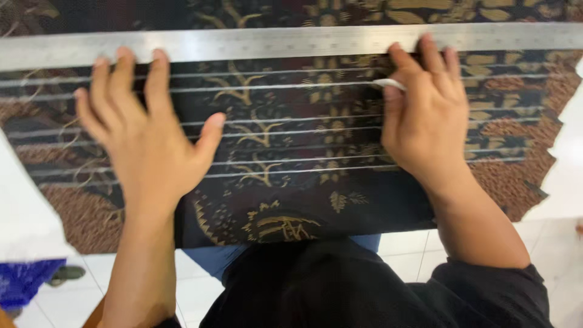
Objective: The person uses a metal ruler and white chalk to draw parallel lines across a patterned fabric laid on a table. They repeatedly reposition the ruler and draw new lines, creating a series of evenly spaced marks across the fabric surface.
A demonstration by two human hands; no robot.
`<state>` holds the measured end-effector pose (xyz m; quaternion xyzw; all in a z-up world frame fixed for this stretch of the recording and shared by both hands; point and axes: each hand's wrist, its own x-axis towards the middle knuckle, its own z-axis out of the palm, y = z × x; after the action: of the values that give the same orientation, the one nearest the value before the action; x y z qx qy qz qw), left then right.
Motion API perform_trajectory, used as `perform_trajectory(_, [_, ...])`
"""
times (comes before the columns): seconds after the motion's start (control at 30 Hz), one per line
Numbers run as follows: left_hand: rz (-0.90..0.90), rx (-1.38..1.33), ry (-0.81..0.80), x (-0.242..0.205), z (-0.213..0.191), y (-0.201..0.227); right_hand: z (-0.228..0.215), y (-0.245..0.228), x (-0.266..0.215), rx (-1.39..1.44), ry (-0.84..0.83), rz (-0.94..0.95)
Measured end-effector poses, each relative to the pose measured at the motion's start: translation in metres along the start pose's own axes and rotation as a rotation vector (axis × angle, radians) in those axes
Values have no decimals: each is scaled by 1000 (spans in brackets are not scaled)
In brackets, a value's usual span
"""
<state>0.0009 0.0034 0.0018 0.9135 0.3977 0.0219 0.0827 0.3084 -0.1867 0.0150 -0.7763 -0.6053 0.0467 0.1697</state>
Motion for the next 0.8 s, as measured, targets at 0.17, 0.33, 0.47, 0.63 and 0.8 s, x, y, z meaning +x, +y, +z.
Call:
perform_trajectory(0.17, [5, -8, -24, 4, -6, 6, -3, 2, -1, 25, 16, -51])
perform_trajectory(0.33, [11, -1, -41, 4, -7, 7, 0, 4, -4, 26, 35, -62])
perform_trajectory(0.47, [18, -36, -40, 8, -13, 14, -2, 3, -4, 10, 52, -64])
perform_trajectory(0.63, [-12, -96, -45, 12, -18, 20, -1, 3, -3, 17, 43, -53])
perform_trajectory(0.8, [23, -36, -35, 10, -17, 19, 2, 7, -4, 29, 44, -55])
